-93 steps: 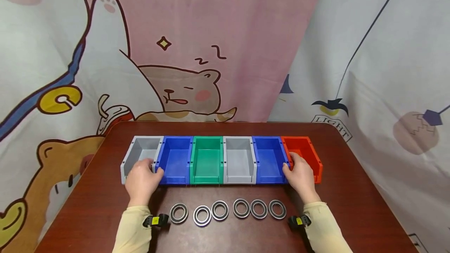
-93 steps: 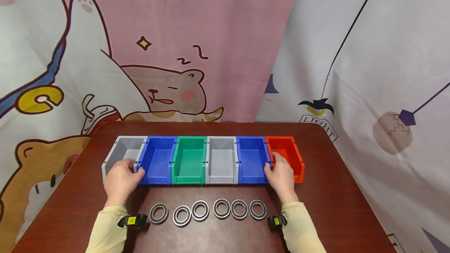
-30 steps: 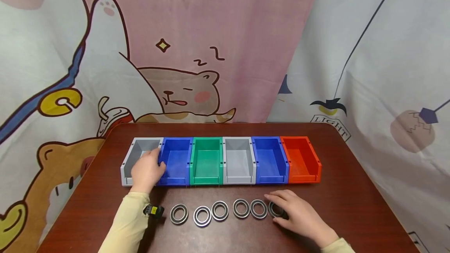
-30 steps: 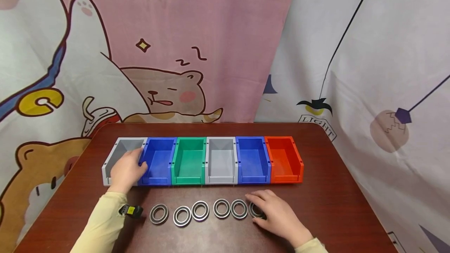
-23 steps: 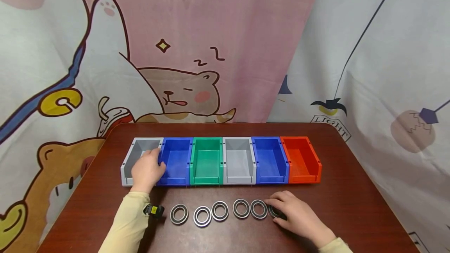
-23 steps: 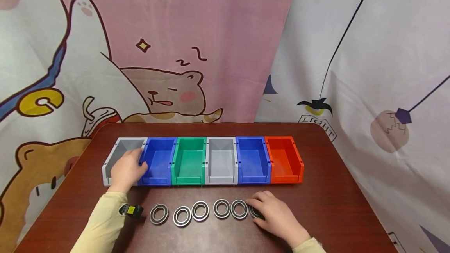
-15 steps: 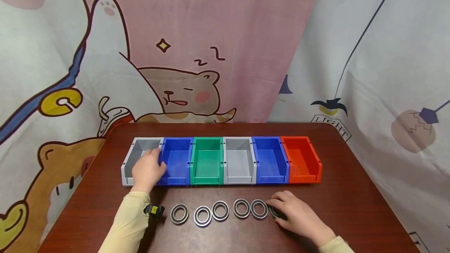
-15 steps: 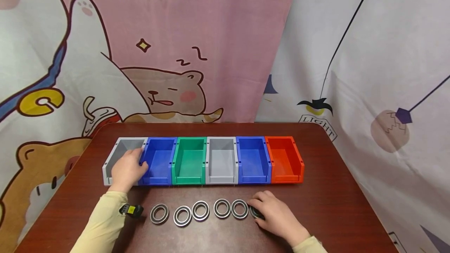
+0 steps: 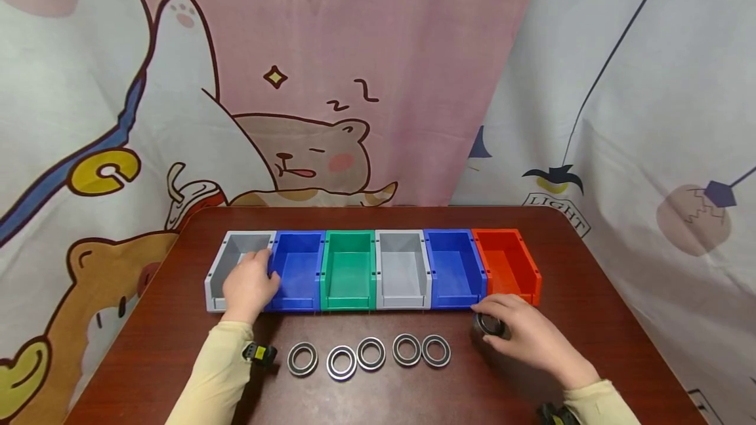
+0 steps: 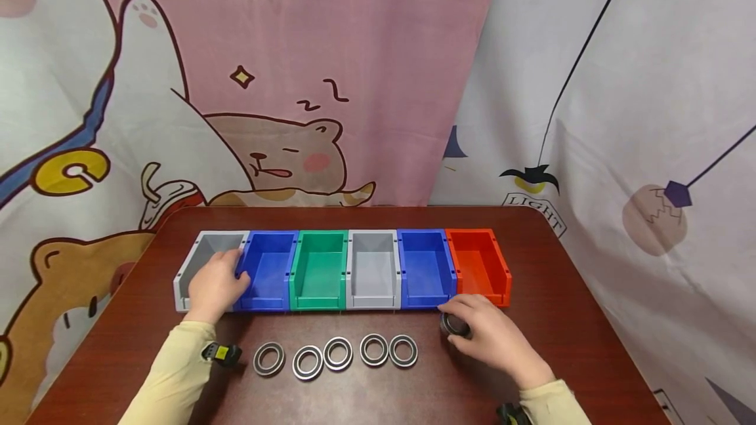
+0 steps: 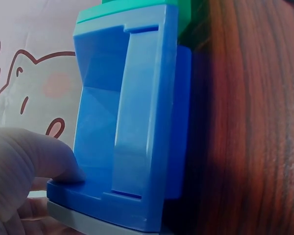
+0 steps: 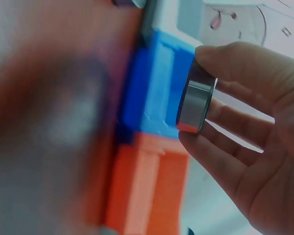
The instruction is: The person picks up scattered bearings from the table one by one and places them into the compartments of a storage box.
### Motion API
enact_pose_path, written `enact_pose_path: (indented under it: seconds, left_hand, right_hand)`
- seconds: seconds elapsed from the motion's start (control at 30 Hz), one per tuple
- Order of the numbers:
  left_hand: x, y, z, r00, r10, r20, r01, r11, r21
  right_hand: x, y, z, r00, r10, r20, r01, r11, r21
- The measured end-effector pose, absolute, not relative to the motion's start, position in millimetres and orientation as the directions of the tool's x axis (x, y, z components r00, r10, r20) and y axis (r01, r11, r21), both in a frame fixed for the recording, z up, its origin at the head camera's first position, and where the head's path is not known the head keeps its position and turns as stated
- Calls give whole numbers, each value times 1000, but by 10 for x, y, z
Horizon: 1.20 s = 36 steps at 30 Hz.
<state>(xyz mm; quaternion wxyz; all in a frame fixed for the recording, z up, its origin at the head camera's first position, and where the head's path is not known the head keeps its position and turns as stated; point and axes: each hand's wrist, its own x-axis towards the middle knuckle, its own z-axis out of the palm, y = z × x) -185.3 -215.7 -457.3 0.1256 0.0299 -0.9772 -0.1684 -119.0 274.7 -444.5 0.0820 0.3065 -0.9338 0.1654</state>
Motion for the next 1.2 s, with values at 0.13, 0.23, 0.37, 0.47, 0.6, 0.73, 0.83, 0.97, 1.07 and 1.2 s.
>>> enact_pose_path:
  seconds: [0.13, 0.23, 0.37, 0.47, 0.6, 0.73, 0.83, 0.97, 1.07, 1.2]
  left_hand:
    - [-1856, -2163, -4577, -965, -94, 246, -7, 942, 334]
    - [-1858, -2168, -4579, -964, -88, 252, 1, 943, 333]
    - [-1854, -2168, -4574, -964, -83, 253, 6, 943, 332]
    - [-1851, -2169, -4577, -964, -83, 253, 6, 943, 333]
    - [-1856, -2175, -4588, -965, -83, 248, 5, 942, 335]
    - [-1862, -2186, -4602, -967, -81, 243, 5, 942, 335]
    - [-1867, -2196, -4612, -966, -80, 244, 6, 943, 333]
    - [-1871, -2203, -4616, -966, -76, 248, 11, 943, 333]
    - [-1871, -2201, -4608, -966, -73, 246, 14, 942, 334]
    - [-1871, -2205, -4605, -968, -74, 241, 11, 942, 334]
  right_hand:
    - [-1289, 2870, -4299, -833, -489, 260, -548, 795, -259]
    - [-1392, 2959, -4228, -849, -457, 266, -521, 810, -270]
    - [-1558, 3058, -4180, -880, -406, 245, -465, 841, -278]
    - [-1693, 3103, -4196, -903, -365, 227, -415, 877, -240]
    - [-1860, 3110, -4309, -923, -329, 202, -365, 913, -184]
    - [-1994, 3072, -4461, -938, -310, 153, -334, 926, -175]
    - [-2083, 3031, -4560, -949, -299, 102, -313, 931, -185]
    - [-2181, 3021, -4689, -948, -313, 61, -319, 930, -184]
    - [-2235, 3031, -4758, -943, -327, 57, -332, 926, -181]
    - [-2277, 3018, -4786, -949, -315, 29, -315, 930, -188]
